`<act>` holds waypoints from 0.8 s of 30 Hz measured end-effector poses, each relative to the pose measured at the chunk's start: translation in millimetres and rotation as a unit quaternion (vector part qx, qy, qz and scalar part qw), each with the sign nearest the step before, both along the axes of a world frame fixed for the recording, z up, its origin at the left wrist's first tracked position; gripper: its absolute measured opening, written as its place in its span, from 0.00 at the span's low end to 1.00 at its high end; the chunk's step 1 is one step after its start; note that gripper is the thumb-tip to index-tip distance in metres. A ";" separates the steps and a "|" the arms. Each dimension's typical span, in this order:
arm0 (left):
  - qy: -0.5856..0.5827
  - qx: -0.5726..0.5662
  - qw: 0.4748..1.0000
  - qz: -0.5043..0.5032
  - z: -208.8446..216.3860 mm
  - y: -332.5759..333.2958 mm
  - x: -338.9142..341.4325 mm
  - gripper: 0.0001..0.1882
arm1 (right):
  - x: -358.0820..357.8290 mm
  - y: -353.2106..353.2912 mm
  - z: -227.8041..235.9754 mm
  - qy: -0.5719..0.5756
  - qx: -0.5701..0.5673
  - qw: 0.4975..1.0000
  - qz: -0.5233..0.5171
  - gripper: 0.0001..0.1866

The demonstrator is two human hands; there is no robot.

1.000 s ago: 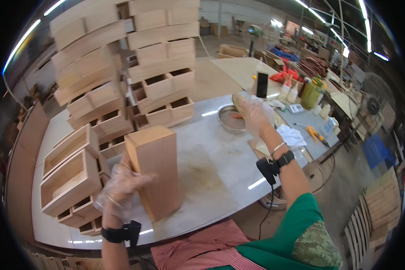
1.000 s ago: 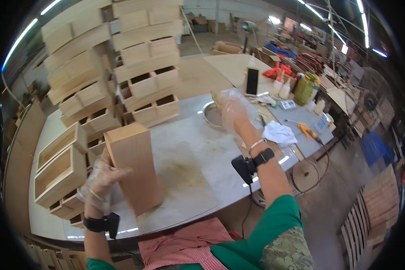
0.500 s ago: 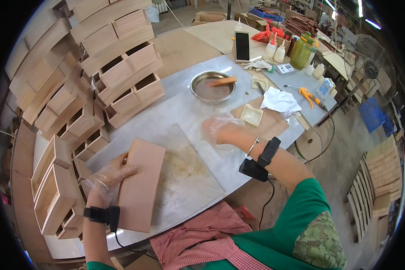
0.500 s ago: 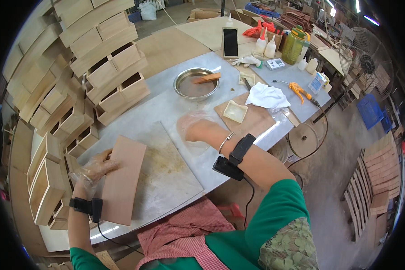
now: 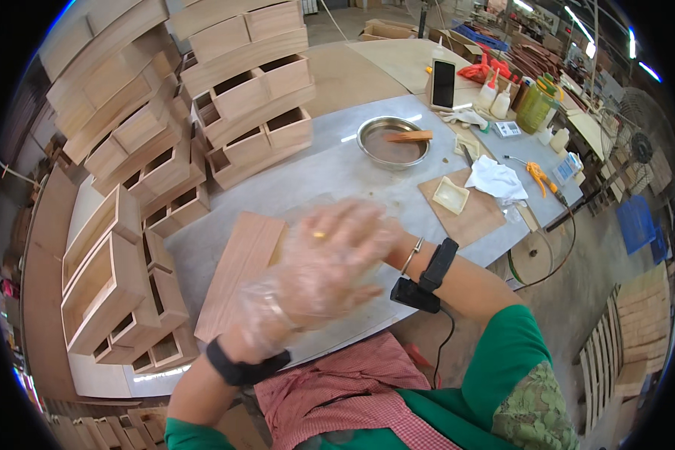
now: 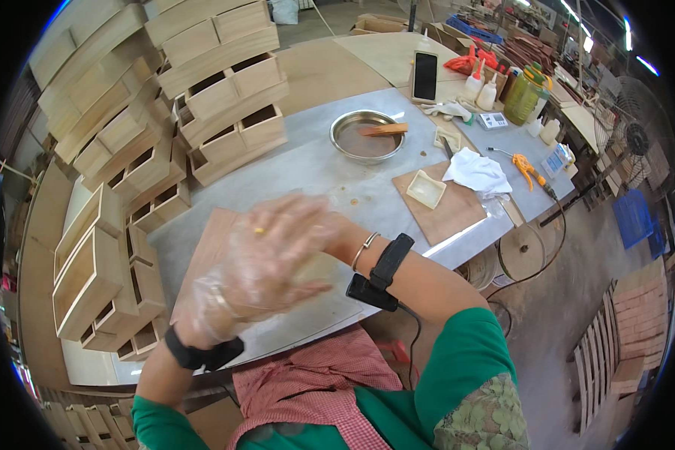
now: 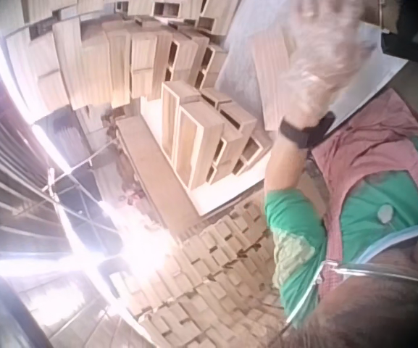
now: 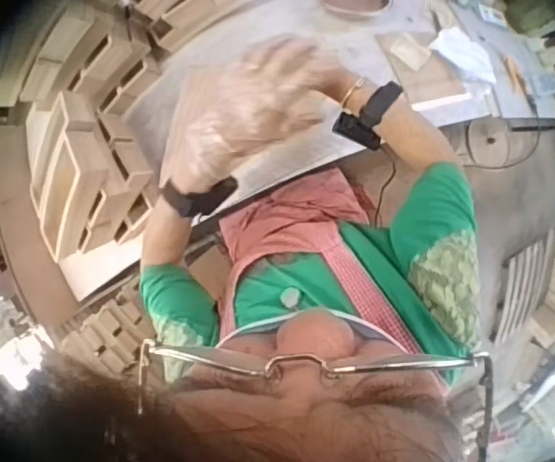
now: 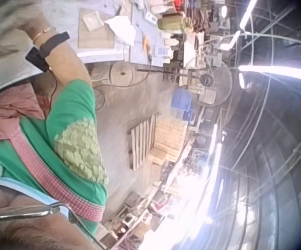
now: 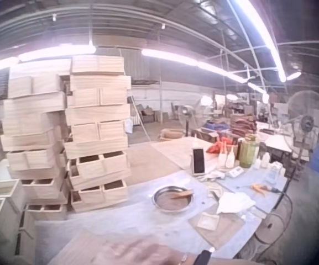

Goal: Applying a wood finish or wax to small wooden boxes using a sponge or cloth.

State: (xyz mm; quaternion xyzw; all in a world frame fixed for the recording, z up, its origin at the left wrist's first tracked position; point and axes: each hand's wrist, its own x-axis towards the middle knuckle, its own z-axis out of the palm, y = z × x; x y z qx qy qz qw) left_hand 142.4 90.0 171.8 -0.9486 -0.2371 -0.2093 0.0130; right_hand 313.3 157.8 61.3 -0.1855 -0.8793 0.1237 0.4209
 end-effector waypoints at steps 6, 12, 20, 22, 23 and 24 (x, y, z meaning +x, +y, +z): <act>-0.056 -0.010 0.997 -0.052 -29.3 0.3 27.6 0.43 | -3.7 -28.3 10.7 -0.306 -0.171 0.930 -0.106 0.16; -0.042 -0.043 0.998 -0.021 -38.6 6.4 13.0 0.40 | -13.1 -31.5 9.0 -0.321 -0.176 0.925 -0.101 0.16; -0.036 -0.042 0.995 -0.082 -32.5 12.1 9.0 0.35 | -19.1 -36.2 7.0 -0.325 -0.178 0.924 -0.093 0.16; -0.020 -0.051 0.995 -0.078 -31.1 10.5 6.8 0.36 | -21.4 -37.0 6.8 -0.325 -0.178 0.925 -0.090 0.16; -0.019 -0.056 0.995 -0.074 -31.4 9.0 5.0 0.35 | -23.6 -37.5 5.9 -0.325 -0.175 0.925 -0.087 0.16; -0.018 -0.061 0.996 -0.069 -31.6 7.6 3.2 0.35 | -25.5 -37.6 5.8 -0.323 -0.175 0.926 -0.083 0.16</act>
